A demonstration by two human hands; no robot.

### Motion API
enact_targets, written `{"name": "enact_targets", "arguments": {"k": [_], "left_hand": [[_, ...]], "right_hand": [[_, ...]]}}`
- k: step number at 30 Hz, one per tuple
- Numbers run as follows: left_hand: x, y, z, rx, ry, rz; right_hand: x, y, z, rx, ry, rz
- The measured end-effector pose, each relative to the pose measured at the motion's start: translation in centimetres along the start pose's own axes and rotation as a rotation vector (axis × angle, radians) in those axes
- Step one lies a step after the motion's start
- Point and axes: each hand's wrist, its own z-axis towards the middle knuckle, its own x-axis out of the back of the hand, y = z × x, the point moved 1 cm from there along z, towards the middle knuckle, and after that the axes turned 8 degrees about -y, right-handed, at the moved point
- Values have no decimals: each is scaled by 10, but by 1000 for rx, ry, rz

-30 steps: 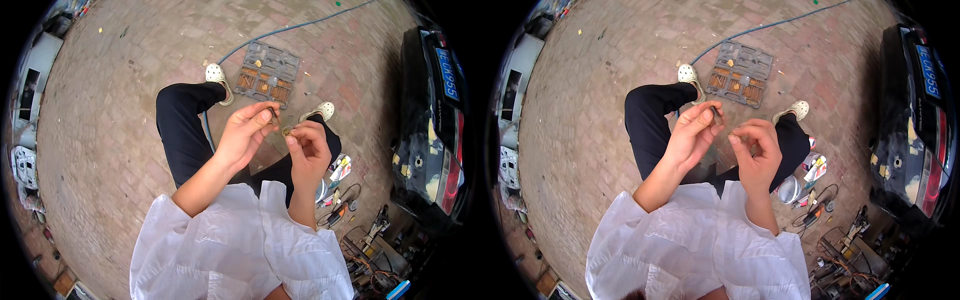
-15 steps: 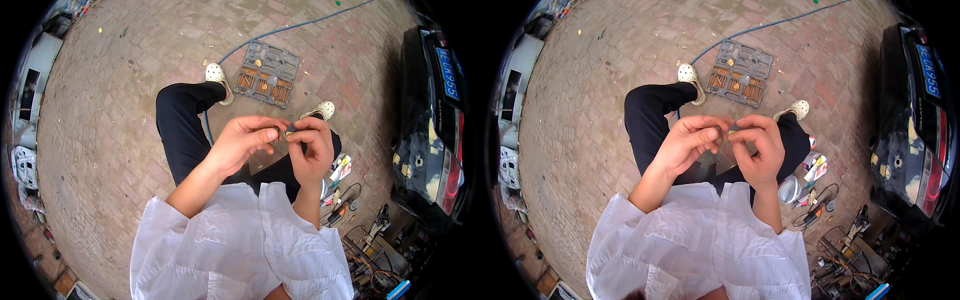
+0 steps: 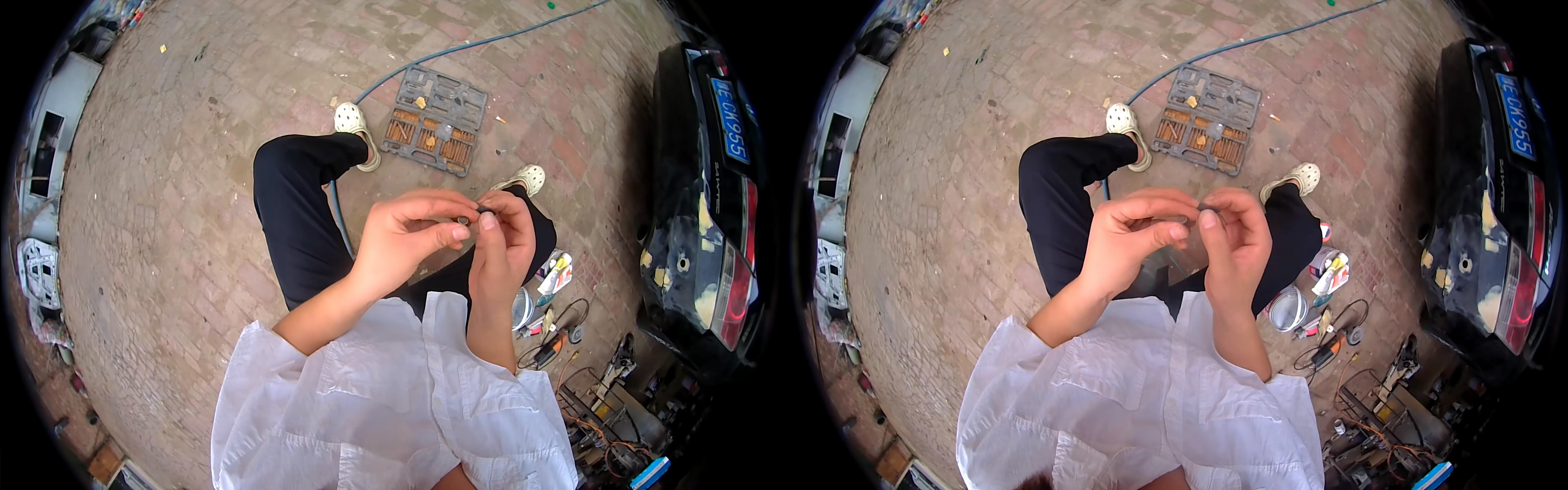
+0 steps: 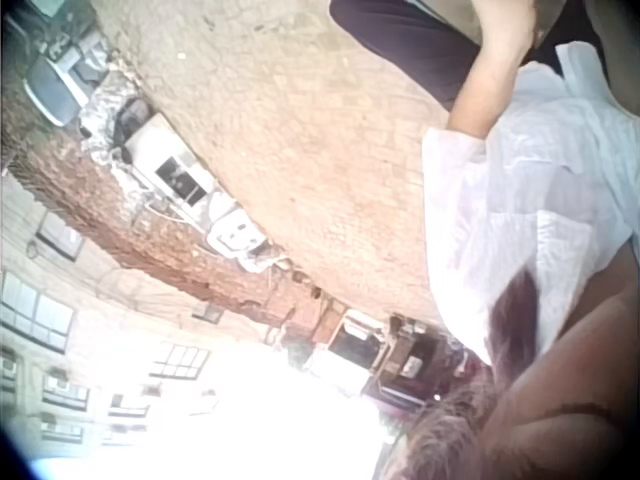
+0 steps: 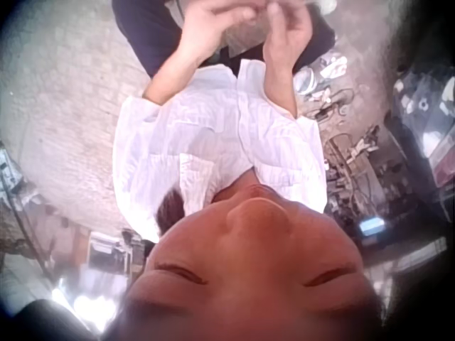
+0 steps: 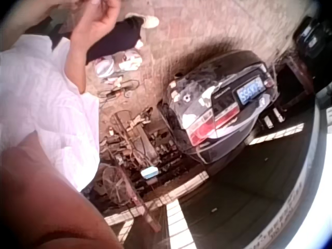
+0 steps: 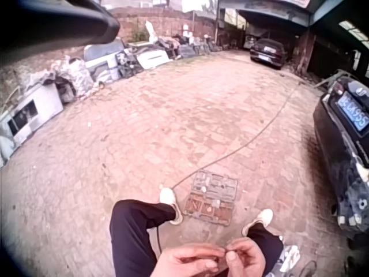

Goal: The person holds a small metal mechanical component with a spring and uses a small pick to clear debris from it.

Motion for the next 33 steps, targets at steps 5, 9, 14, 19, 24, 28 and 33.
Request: {"name": "enact_targets", "arguments": {"k": [5,9,14,19,24,28,33], "left_hand": [[4,-8,4,47,25,-510],[5,-5,6,38,37,-523],[6,-6,5,6,57,-456],[4,-2,5,-28,69,-354],[7,-6,6,-91,89,-151],[0,-4,5,-69,84,-108],[7,-6,9,-78,105,-322]], "right_hand": [[-15,-21,-5,-24,58,-184],[-22,-27,-9,47,23,-413],[-27,-31,-7,100,53,-612],[-26,-32,-6,169,60,-693],[-28,-32,-5,225,49,-788],[-30,-32,-8,284,92,-809],[-30,-33,-7,240,71,-735]]}}
